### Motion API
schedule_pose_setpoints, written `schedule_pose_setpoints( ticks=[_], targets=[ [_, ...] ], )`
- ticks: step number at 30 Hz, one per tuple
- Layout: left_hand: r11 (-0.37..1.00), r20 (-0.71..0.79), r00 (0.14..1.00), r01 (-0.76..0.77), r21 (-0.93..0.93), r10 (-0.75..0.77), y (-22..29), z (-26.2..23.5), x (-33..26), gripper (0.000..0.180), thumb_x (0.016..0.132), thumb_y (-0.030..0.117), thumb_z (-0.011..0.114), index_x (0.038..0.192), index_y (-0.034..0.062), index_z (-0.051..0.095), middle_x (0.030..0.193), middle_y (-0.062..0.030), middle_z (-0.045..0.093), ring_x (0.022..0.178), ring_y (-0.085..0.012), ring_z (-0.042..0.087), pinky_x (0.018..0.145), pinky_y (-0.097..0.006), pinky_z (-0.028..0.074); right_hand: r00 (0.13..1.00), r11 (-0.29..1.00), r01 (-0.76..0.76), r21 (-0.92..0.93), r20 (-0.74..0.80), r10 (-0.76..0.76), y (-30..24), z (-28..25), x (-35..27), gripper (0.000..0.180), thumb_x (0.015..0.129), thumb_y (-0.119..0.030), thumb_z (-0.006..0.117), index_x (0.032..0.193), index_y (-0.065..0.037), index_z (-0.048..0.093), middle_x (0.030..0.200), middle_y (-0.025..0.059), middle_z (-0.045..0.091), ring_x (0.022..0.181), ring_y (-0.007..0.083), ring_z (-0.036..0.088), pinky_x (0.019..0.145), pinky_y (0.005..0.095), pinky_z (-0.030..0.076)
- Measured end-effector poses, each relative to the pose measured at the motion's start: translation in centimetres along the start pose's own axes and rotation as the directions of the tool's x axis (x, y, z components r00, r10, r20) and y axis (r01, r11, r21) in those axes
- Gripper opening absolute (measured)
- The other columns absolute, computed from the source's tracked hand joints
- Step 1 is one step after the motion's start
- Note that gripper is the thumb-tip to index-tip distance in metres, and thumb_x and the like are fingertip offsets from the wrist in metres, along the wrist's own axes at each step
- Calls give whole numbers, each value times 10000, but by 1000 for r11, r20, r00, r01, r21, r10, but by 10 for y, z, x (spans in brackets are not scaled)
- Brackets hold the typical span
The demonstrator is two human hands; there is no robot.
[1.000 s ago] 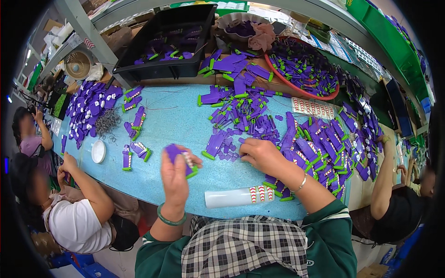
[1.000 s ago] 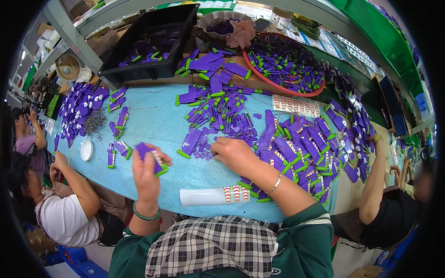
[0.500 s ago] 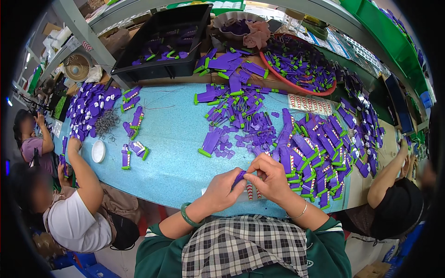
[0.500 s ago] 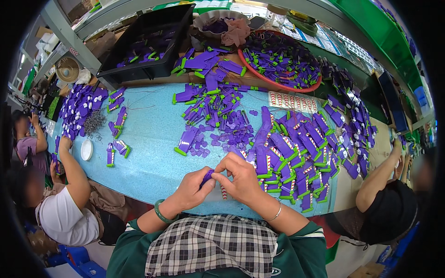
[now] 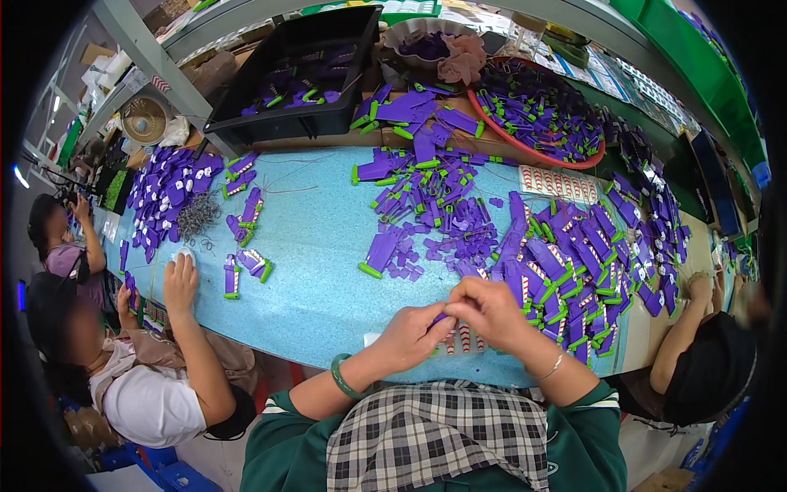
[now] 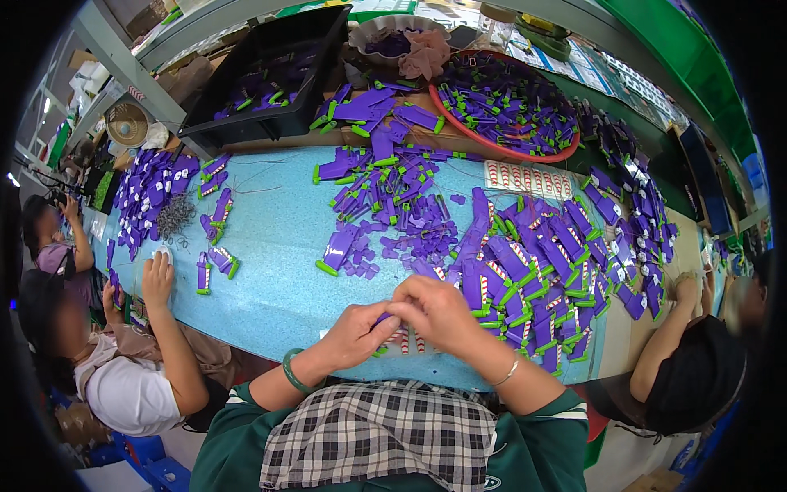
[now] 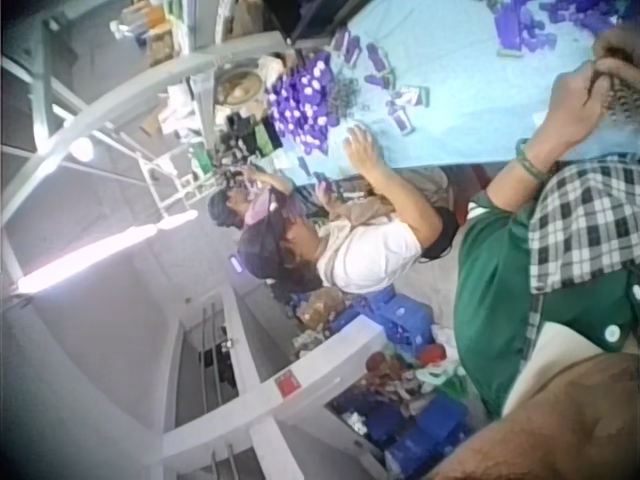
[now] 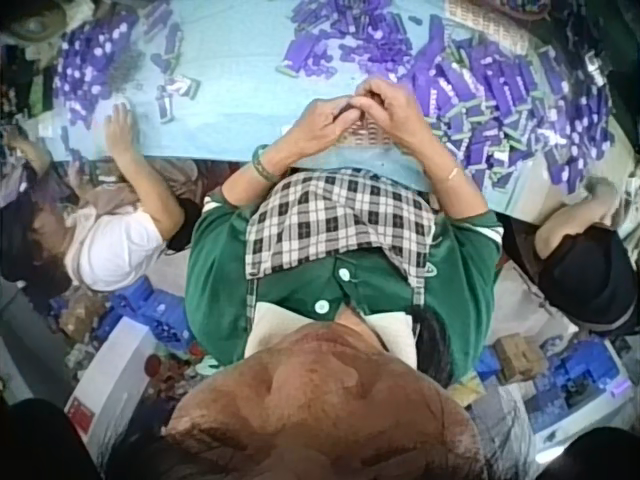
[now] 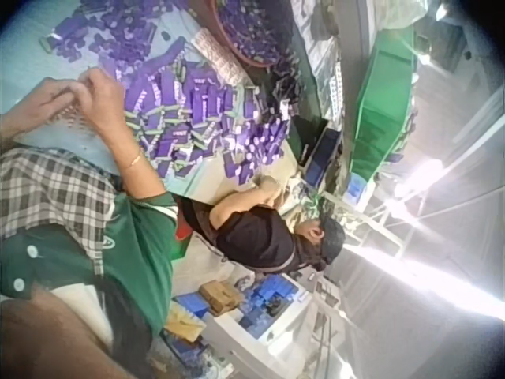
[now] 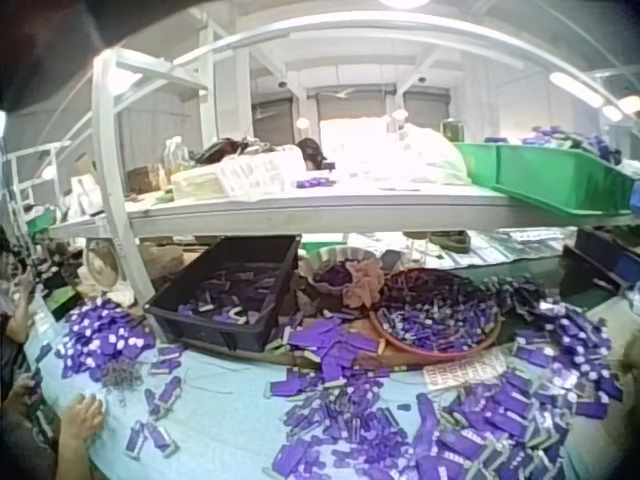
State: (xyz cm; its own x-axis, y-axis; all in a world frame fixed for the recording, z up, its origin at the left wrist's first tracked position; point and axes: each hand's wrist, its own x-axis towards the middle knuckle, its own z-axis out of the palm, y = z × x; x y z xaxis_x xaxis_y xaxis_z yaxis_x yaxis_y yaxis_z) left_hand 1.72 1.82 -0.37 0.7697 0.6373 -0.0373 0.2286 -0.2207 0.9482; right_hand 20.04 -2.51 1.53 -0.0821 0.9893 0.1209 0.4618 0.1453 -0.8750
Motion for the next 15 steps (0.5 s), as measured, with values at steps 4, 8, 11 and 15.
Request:
schedule_pose_setpoints(
  ticks=[4, 8, 11, 15],
  targets=[
    [837, -225, 966, 20, 547, 124, -1, -35, 16, 361, 832, 231, 663, 1093, 18, 531, 962, -152, 591, 912, -299, 604, 727, -397, 498, 995, 984, -99, -149, -12, 98, 3, -70, 14, 102, 805, -111, 685, 816, -12, 664, 732, 107, 632, 665, 203, 619, 605, 318, 480],
    [531, -347, 931, 239, 813, 113, -19, -62, 31, 394, 767, 173, 688, 1086, -2, 536, 958, -147, 539, 930, -307, 560, 719, -400, 501, 995, 683, -46, -729, -93, -32, 3, -105, 11, 156, 740, -172, 724, 825, -54, 669, 795, 83, 614, 746, 259, 619, 622, 355, 503],
    [354, -361, 923, 296, 887, 133, -41, -58, 36, 302, 749, 91, 643, 1017, 5, 535, 913, -137, 527, 890, -296, 566, 648, -381, 505, 989, 593, 33, -804, -60, -136, -6, -69, 3, 224, 684, -228, 747, 824, -93, 637, 840, 56, 533, 793, 238, 572, 623, 363, 507],
    [432, -389, 897, 272, 860, 209, -50, -61, 35, 287, 746, -7, 567, 1031, -3, 534, 908, -134, 540, 883, -304, 576, 657, -383, 514, 957, 716, 283, -638, 237, -166, -1, 0, -25, 158, 692, -219, 708, 760, -109, 617, 777, 36, 527, 810, 212, 540, 639, 327, 466]
  ],
)
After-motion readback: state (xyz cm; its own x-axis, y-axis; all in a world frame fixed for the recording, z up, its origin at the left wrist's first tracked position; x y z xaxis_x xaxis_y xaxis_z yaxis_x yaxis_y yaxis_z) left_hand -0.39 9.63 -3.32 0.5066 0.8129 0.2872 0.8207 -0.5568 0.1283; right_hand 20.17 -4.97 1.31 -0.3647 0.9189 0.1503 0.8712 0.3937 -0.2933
